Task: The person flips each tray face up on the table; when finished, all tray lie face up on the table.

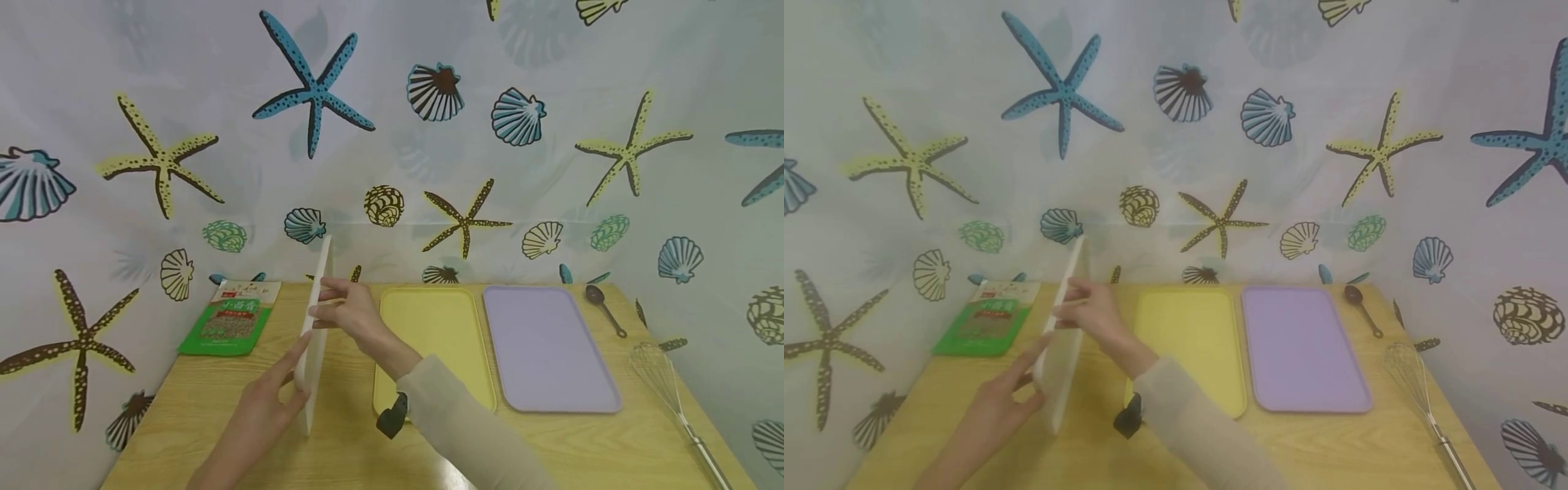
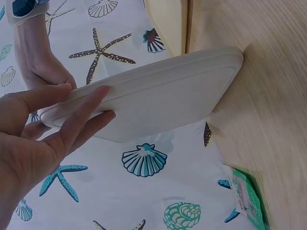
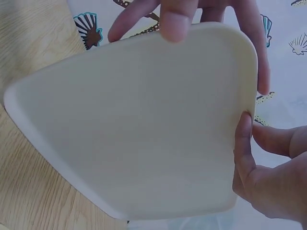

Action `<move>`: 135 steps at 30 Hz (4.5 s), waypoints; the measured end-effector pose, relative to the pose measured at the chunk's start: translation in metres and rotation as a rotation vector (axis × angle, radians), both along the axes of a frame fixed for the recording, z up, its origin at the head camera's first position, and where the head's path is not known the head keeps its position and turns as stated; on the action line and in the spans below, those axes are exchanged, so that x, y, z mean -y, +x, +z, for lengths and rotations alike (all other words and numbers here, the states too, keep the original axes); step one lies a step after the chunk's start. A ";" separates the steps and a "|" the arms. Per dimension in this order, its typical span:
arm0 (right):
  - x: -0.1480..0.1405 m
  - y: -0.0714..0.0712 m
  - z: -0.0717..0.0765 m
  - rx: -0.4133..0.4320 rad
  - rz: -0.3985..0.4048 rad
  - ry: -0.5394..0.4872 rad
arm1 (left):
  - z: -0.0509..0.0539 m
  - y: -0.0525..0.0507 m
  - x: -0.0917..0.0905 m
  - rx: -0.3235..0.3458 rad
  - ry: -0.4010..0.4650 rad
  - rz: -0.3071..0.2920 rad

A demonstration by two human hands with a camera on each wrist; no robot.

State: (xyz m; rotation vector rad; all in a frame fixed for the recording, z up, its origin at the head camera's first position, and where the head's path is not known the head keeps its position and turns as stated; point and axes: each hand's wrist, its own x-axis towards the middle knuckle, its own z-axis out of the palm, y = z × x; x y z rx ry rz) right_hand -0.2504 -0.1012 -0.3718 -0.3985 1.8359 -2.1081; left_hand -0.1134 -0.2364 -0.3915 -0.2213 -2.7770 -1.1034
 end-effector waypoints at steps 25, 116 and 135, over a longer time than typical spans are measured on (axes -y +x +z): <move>-0.028 0.002 -0.129 0.082 0.057 0.370 | 0.013 0.013 0.023 -0.028 0.083 0.164; -0.039 -0.019 -0.138 0.164 -0.065 0.198 | -0.063 -0.083 0.151 0.652 0.294 0.123; -0.020 -0.020 -0.134 -0.202 -0.154 0.600 | -0.064 -0.098 0.143 0.609 0.118 0.194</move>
